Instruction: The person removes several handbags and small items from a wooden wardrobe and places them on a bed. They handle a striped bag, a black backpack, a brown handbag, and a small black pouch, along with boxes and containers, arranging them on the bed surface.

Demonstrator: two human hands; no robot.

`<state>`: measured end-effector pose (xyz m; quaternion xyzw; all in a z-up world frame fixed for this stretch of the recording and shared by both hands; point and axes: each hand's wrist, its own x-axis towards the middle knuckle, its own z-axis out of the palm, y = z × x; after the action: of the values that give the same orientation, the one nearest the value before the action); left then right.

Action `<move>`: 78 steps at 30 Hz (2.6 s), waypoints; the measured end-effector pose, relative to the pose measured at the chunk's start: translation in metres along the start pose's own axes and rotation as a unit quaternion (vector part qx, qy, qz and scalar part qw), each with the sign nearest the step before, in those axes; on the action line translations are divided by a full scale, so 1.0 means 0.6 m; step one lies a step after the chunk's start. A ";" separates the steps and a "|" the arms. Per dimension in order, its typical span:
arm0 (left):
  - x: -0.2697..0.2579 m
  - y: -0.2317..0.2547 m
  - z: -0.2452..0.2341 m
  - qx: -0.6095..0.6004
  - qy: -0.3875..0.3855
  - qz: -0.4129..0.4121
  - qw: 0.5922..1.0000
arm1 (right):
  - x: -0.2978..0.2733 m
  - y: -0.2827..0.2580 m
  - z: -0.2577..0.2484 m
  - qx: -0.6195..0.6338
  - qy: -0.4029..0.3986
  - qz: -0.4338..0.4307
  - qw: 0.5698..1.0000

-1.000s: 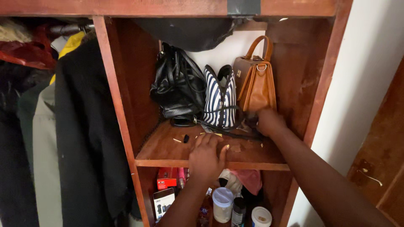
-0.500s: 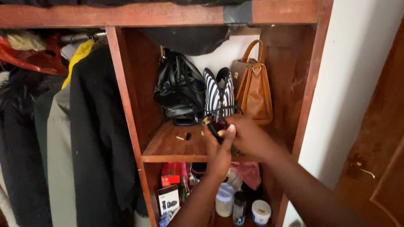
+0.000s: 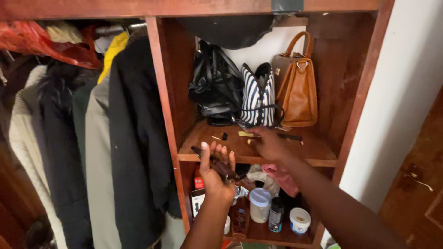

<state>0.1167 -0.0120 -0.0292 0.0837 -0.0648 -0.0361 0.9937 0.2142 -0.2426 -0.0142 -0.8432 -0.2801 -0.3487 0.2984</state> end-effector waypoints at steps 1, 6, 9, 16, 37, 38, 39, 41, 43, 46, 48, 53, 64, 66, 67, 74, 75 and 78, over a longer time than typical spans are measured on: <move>-0.008 0.007 0.002 -0.004 -0.012 0.000 1.000 | 0.008 0.015 0.019 -0.049 0.011 -0.030 0.998; -0.018 0.017 -0.007 -0.045 -0.026 -0.043 0.998 | 0.035 0.064 0.059 -0.107 0.006 -0.021 0.994; 0.003 0.003 -0.026 -0.061 -0.063 -0.046 0.995 | 0.045 0.081 0.061 -0.147 0.033 0.000 0.989; 0.043 -0.027 -0.038 0.085 -0.053 -0.053 0.994 | 0.064 0.060 0.059 -0.230 -0.001 -0.112 0.967; 0.101 -0.044 -0.007 0.160 0.047 0.016 0.986 | 0.053 0.005 0.048 -0.248 -0.015 0.034 0.968; 0.109 -0.046 -0.011 0.162 0.046 0.022 0.986 | 0.055 0.006 0.049 -0.249 0.001 0.020 0.968; 0.117 -0.049 -0.016 0.165 0.044 0.027 0.985 | 0.055 0.007 0.048 -0.250 0.017 0.007 0.968; 0.134 -0.056 -0.025 0.166 0.045 0.023 0.985 | 0.065 0.011 0.046 -0.252 0.009 0.026 0.967; 0.149 -0.061 -0.034 0.163 0.031 0.021 0.986 | 0.079 0.014 0.043 -0.256 -0.040 0.083 0.962; 0.160 -0.058 -0.037 0.168 0.015 0.002 0.986 | 0.102 0.016 0.046 -0.339 -0.098 0.138 0.926; 0.163 -0.051 -0.032 0.186 0.039 -0.036 0.981 | 0.116 0.020 0.054 -0.314 -0.062 0.164 0.933; 0.156 -0.040 -0.026 0.216 0.074 -0.050 0.972 | 0.118 0.045 0.080 -0.348 -0.025 0.130 0.928; 0.183 -0.047 -0.012 0.123 0.007 -0.061 0.990 | 0.131 -0.049 -0.058 -0.212 -0.103 0.226 0.945; 0.176 -0.054 0.007 0.079 -0.060 -0.075 0.992 | 0.117 -0.084 -0.069 0.033 -0.125 0.244 0.961; 0.167 -0.056 0.014 0.110 -0.046 -0.076 0.990 | 0.107 -0.099 -0.069 0.155 -0.132 0.248 0.947; 0.114 -0.072 0.051 0.162 0.036 -0.055 0.985 | 0.075 -0.107 -0.083 0.140 -0.178 0.279 0.933; 0.112 -0.070 0.049 0.153 0.042 -0.049 0.986 | 0.075 -0.094 -0.083 0.170 -0.182 0.270 0.930; 0.117 -0.058 0.035 0.196 0.079 0.009 0.977 | 0.068 -0.038 -0.069 0.225 -0.120 0.219 0.942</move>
<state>0.1814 -0.0556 -0.0062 0.2785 0.0070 -0.0076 0.9604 0.2057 -0.2454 0.0479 -0.8303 -0.1936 -0.0990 0.5132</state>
